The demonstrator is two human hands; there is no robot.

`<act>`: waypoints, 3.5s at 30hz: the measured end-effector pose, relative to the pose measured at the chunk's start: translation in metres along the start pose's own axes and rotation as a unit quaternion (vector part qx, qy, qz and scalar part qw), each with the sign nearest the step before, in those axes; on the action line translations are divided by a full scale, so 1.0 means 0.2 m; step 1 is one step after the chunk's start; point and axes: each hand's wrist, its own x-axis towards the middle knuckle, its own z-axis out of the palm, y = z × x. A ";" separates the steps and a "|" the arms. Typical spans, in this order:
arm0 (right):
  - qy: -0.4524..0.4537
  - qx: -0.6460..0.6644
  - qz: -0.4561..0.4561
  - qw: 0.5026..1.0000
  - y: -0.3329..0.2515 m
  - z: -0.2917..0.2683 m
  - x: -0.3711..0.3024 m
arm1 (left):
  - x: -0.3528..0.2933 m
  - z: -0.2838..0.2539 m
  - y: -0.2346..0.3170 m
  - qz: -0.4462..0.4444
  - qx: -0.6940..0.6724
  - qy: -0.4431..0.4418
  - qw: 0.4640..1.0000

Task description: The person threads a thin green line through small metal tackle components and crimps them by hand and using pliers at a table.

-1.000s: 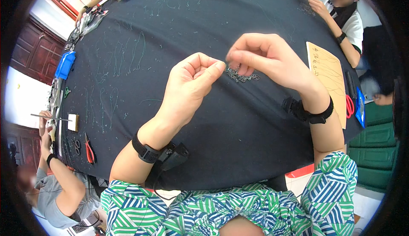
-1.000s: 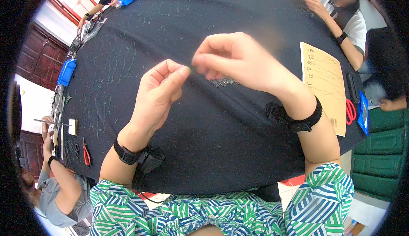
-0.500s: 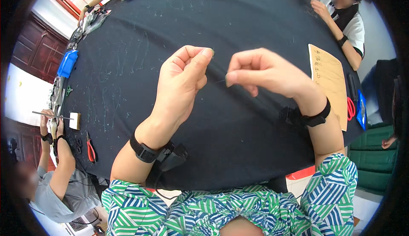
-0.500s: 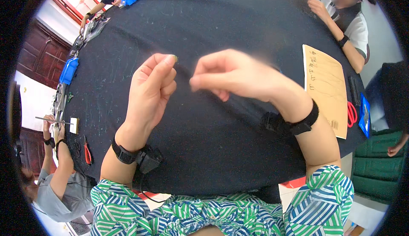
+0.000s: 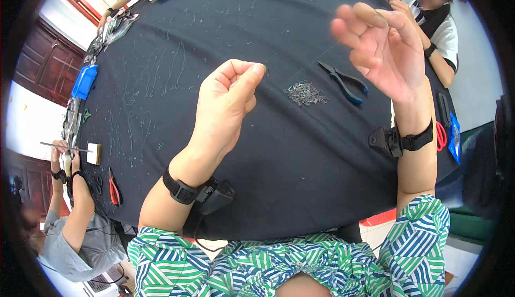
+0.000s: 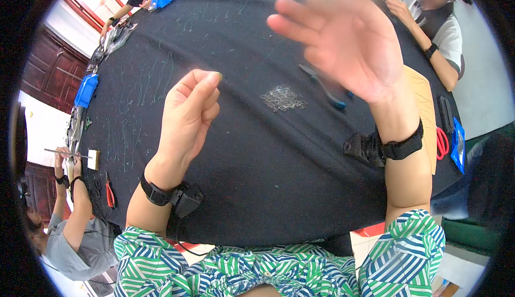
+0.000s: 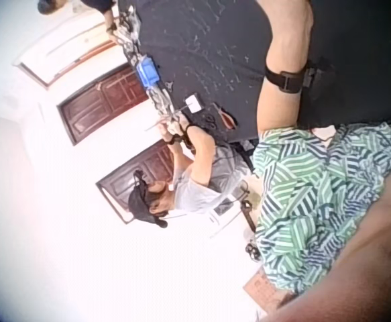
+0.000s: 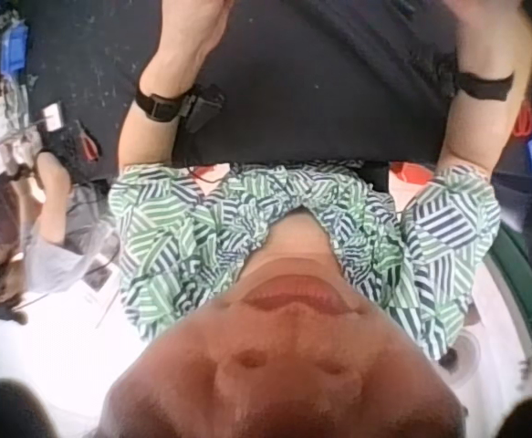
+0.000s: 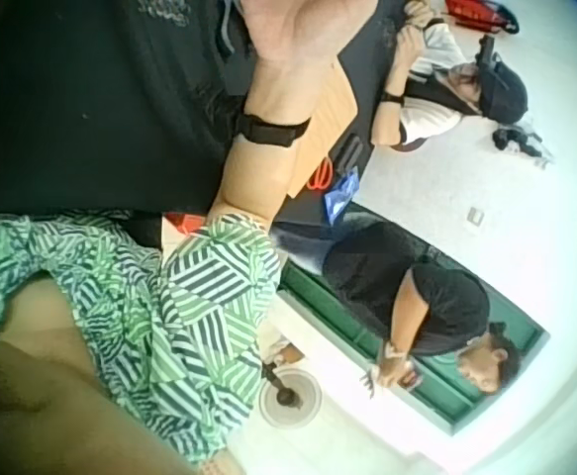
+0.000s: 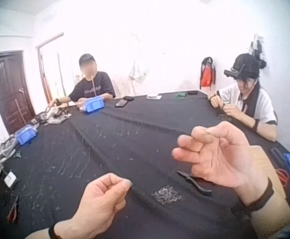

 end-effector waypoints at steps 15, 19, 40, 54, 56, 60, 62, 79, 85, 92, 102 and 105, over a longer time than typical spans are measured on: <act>0.047 -0.452 -0.025 0.890 0.12 0.04 0.03 | -0.03 0.05 0.00 0.001 0.144 -0.016 0.989; 0.021 -0.482 -0.033 0.876 0.13 0.04 0.01 | -0.03 0.05 -0.01 0.001 0.174 -0.024 0.984; 0.024 -0.602 -0.098 0.792 0.19 0.10 0.00 | -0.04 0.05 0.00 -0.026 0.150 -0.056 0.987; -0.054 -0.728 -0.157 0.665 0.15 0.16 -0.02 | -0.05 0.07 0.00 -0.002 0.195 -0.063 0.979; -0.066 -0.727 -0.157 0.666 0.15 0.15 -0.01 | -0.05 0.07 0.00 0.008 0.225 -0.067 0.972; -0.074 -0.727 -0.132 0.670 0.14 0.15 -0.01 | -0.05 0.07 -0.03 0.031 0.250 -0.069 0.965; -0.074 -0.727 -0.123 0.672 0.14 0.15 -0.01 | -0.05 0.07 -0.03 0.030 0.251 -0.074 0.965; -0.089 -0.690 -0.124 0.707 0.17 0.12 -0.01 | -0.05 0.07 -0.02 0.056 0.252 -0.077 0.963; -0.066 -0.702 -0.125 0.699 0.16 0.13 0.00 | -0.05 0.07 -0.03 0.058 0.208 -0.072 0.974; -0.037 -0.676 -0.110 0.727 0.17 0.14 -0.01 | -0.05 0.07 -0.03 0.042 0.148 -0.052 0.987; 0.001 -0.552 -0.053 0.832 0.19 0.13 -0.01 | -0.06 0.07 -0.02 0.002 0.126 -0.065 0.990; -0.004 -0.545 -0.034 0.838 0.19 0.13 -0.01 | -0.06 0.08 -0.02 0.005 0.131 -0.062 0.989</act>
